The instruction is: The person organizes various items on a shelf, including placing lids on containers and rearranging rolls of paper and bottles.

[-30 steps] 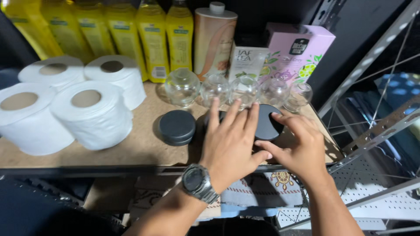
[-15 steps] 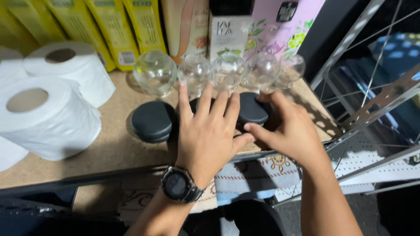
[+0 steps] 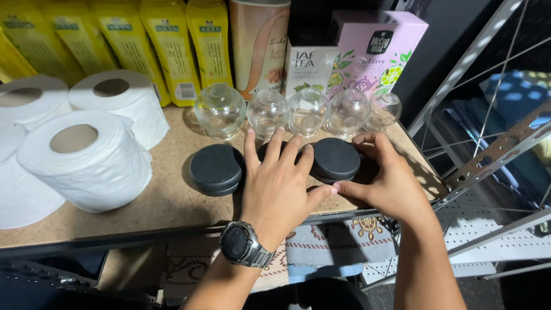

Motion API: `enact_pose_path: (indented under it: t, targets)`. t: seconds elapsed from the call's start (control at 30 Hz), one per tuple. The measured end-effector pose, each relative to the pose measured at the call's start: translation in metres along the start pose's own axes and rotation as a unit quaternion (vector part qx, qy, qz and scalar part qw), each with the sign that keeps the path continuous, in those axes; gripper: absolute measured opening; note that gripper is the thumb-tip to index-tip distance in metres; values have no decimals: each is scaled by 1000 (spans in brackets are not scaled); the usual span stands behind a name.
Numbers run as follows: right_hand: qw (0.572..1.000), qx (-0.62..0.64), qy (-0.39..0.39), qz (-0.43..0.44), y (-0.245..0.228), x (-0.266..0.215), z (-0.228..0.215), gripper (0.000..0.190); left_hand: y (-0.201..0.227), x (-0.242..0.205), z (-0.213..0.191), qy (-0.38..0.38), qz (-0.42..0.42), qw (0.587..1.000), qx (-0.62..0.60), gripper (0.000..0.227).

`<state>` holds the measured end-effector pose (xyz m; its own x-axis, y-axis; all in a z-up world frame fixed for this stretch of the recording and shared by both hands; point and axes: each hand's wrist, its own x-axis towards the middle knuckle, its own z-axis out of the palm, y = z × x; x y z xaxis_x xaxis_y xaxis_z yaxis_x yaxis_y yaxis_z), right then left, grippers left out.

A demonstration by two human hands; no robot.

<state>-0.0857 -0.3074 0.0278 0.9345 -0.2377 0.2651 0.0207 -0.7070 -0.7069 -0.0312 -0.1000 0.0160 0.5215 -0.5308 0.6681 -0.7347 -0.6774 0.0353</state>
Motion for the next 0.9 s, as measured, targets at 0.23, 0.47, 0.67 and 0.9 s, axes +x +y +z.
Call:
enact_pose_path:
  t: [0.23,0.47,0.67,0.9]
  targets:
    - [998,-52,8,22,-6,7,-5,91,-2,6,-1,54,2,998,25,59]
    - [998,-34,-38,41,-2,6,-8,94,9,6,0,158,20,987,10,67]
    - [986,-90,-68,123,-17,1,-4,92,-44,-20,-28,125,-17,991,42,90]
    - [990,-125,-60,34,-17,0,-10,98,-82,-19,-70,-157,-233,939,-200,129]
